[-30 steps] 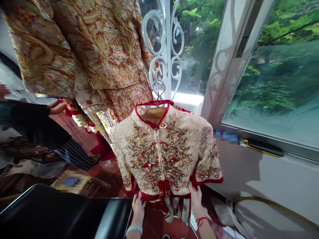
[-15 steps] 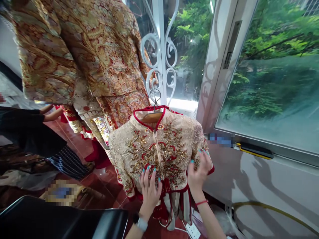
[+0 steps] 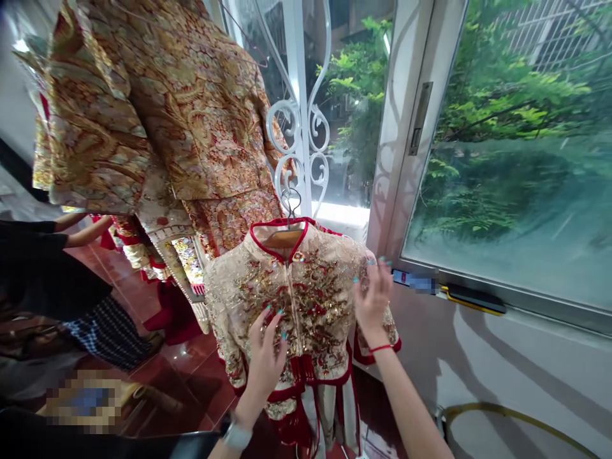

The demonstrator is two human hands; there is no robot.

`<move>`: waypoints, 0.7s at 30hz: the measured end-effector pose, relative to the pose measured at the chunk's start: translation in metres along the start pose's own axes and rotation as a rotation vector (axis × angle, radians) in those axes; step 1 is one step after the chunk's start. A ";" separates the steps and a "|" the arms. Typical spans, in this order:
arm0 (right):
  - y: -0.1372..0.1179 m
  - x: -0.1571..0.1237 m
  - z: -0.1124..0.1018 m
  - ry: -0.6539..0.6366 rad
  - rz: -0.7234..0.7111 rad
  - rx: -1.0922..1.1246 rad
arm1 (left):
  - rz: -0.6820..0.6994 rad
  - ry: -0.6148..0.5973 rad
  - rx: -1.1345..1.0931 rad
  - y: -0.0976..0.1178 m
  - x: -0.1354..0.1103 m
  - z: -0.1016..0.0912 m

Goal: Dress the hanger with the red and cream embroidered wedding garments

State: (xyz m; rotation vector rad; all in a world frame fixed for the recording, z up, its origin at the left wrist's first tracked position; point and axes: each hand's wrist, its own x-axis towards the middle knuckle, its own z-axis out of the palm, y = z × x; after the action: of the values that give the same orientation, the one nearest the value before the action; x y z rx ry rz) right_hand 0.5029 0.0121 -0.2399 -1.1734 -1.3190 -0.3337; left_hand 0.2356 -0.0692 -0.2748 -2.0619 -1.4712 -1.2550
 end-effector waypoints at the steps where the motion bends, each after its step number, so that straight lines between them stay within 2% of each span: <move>1: 0.014 0.017 -0.009 0.029 0.118 0.097 | 0.012 0.112 -0.026 -0.006 0.002 -0.014; 3: 0.039 0.048 -0.019 -0.075 0.320 0.343 | -0.051 0.362 -0.034 -0.028 0.020 -0.037; 4: 0.048 0.060 -0.019 -0.140 0.395 0.440 | -0.146 0.452 -0.048 -0.042 0.034 -0.045; 5: 0.055 0.069 -0.018 -0.193 0.448 0.513 | -0.270 0.479 -0.098 -0.057 0.049 -0.051; 7: 0.062 0.077 -0.015 -0.235 0.503 0.580 | -0.486 0.426 -0.298 -0.086 0.080 -0.055; 10: 0.058 0.074 -0.013 -0.288 0.527 0.645 | -0.614 0.328 -0.504 -0.117 0.108 -0.049; 13: 0.053 0.074 -0.015 -0.307 0.536 0.675 | -0.633 0.340 -0.551 -0.134 0.112 -0.044; 17: 0.050 0.087 -0.016 -0.277 0.538 0.652 | -0.662 0.396 -0.647 -0.144 0.110 -0.042; 21: 0.051 0.084 -0.029 -0.322 0.558 0.650 | -0.711 0.437 -0.746 -0.153 0.111 -0.041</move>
State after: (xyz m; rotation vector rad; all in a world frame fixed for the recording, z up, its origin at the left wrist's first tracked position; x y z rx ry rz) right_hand 0.5831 0.0452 -0.1859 -0.9923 -1.1724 0.6701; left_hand 0.0911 0.0344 -0.1981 -1.4123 -1.7267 -2.6581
